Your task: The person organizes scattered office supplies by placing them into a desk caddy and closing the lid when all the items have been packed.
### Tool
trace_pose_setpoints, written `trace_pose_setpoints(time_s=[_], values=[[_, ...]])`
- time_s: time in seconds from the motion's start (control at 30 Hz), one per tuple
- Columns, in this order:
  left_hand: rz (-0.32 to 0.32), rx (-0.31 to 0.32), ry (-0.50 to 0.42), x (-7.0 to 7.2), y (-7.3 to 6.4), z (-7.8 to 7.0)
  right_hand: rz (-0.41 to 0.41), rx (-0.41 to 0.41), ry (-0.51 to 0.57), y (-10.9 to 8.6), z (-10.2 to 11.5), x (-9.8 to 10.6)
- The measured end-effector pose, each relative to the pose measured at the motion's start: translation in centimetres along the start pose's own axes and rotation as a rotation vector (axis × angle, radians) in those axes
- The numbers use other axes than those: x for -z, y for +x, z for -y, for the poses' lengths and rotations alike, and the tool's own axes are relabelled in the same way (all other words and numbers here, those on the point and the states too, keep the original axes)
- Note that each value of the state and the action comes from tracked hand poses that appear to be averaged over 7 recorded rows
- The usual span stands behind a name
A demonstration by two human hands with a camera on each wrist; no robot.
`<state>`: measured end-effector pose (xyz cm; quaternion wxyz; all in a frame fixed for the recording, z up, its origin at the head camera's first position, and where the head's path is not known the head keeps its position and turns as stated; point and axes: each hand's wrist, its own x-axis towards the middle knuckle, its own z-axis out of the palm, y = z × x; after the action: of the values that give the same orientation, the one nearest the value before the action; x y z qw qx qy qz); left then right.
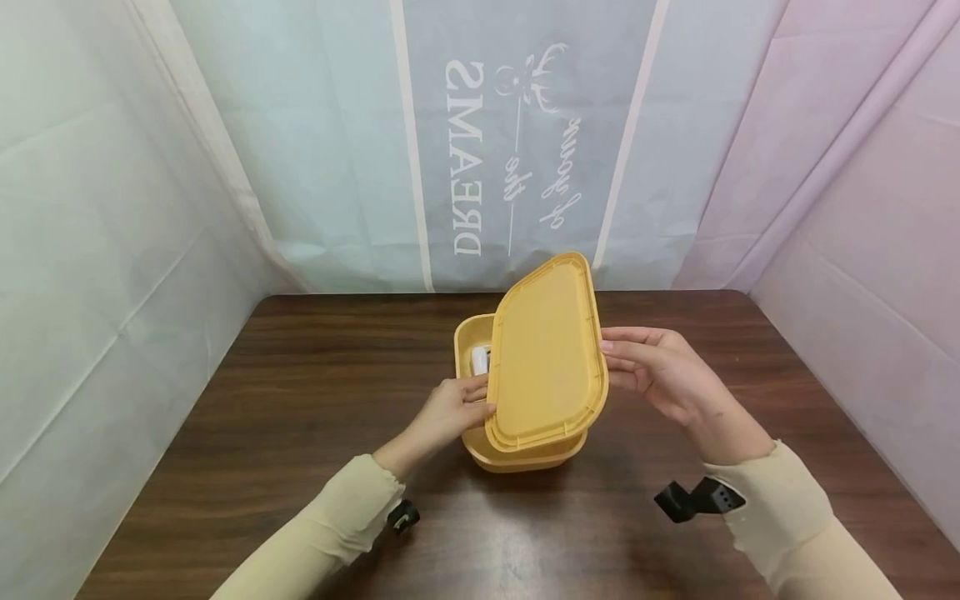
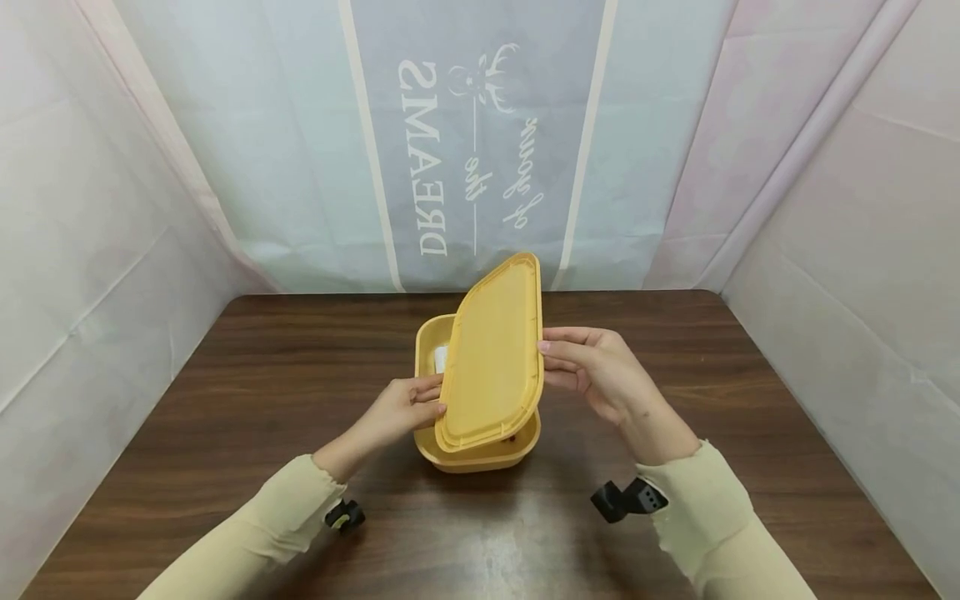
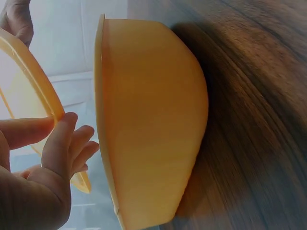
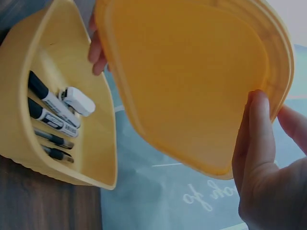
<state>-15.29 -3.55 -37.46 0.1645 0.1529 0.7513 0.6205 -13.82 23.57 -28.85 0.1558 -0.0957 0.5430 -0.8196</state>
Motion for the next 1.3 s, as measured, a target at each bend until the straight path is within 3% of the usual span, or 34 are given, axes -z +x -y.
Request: trace_pose_setpoints(time_s=[0.13,0.3,0.53,0.63,0.73,0.93,1.07,1.3], values=[[0.052,0.046,-0.029,-0.3,0.6,-0.4,0.004,0.005,-0.032,0.1,0.7,-0.2],[0.073,0.098,0.028,0.2,1.4,-1.2,-0.015,-0.006,-0.101,0.0,1.3,-0.3],[0.044,0.029,0.123,1.0,2.5,-4.3,-0.081,-0.038,-0.155,0.1,1.6,-0.7],[0.048,0.004,0.048,0.4,3.5,-6.4,-0.120,-0.024,-0.221,0.2,1.5,-0.9],[0.050,0.008,-0.107,-0.3,4.9,-8.3,-0.151,-0.007,-0.313,0.4,1.3,-1.2],[-0.056,0.077,-0.353,-1.2,7.7,-10.6,-0.177,-0.015,-0.489,0.9,0.9,-2.0],[-0.094,0.109,-0.386,-1.2,8.3,-11.3,-0.174,-0.017,-0.567,1.3,0.8,-2.7],[-0.132,0.094,-0.284,-0.8,8.1,-11.9,-0.172,-0.005,-0.693,1.8,0.9,-3.7]])
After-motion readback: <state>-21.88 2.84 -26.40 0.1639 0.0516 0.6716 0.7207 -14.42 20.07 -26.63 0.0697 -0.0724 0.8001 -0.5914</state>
